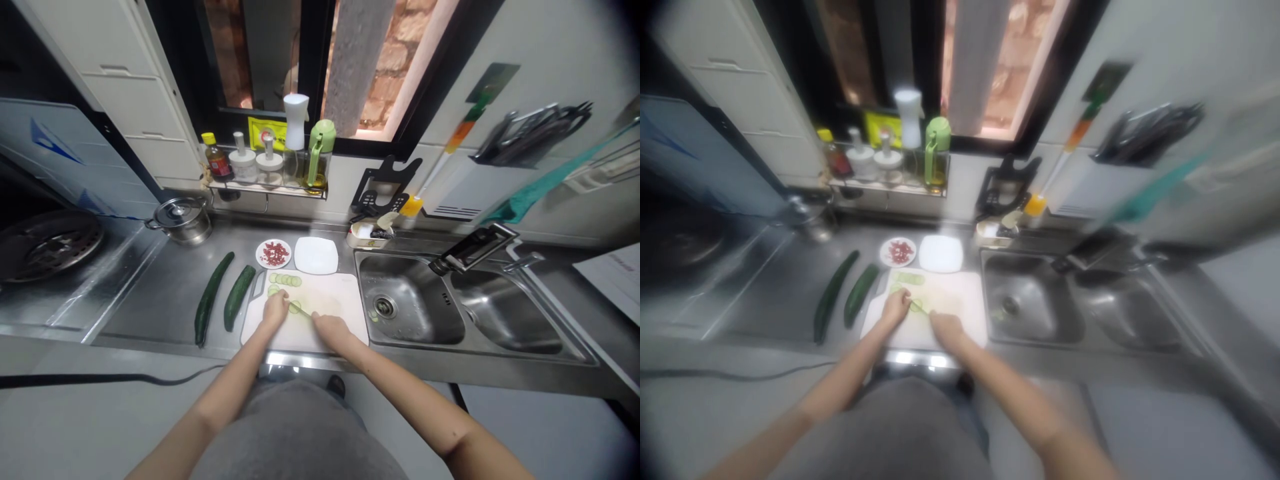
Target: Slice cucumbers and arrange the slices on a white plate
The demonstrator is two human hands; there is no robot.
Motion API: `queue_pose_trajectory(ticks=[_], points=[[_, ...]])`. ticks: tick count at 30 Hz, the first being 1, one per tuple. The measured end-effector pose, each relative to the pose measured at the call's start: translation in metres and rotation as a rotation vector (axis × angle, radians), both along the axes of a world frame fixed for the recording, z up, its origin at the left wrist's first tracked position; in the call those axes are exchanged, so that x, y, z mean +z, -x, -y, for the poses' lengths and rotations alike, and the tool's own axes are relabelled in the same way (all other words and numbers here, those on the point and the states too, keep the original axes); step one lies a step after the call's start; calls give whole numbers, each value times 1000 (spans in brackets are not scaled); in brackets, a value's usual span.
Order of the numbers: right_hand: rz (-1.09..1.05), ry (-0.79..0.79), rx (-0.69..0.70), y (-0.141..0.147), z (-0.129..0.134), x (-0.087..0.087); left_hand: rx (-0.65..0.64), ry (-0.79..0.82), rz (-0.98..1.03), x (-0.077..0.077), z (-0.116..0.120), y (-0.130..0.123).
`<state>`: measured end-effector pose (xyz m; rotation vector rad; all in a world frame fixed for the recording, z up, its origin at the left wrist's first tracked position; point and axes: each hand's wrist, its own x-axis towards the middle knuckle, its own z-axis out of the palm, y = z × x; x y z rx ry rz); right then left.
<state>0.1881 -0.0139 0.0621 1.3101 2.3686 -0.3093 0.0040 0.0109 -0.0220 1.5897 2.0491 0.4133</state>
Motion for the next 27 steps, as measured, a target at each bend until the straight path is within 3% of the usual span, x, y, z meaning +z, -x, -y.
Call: queue_pose_trajectory(ticks=[12, 27], points=[[-81, 32, -22, -18, 11, -20, -53, -52, -8, -6, 9, -2], [-70, 159, -192, -43, 27, -1, -113, -63, -68, -2, 12, -9]])
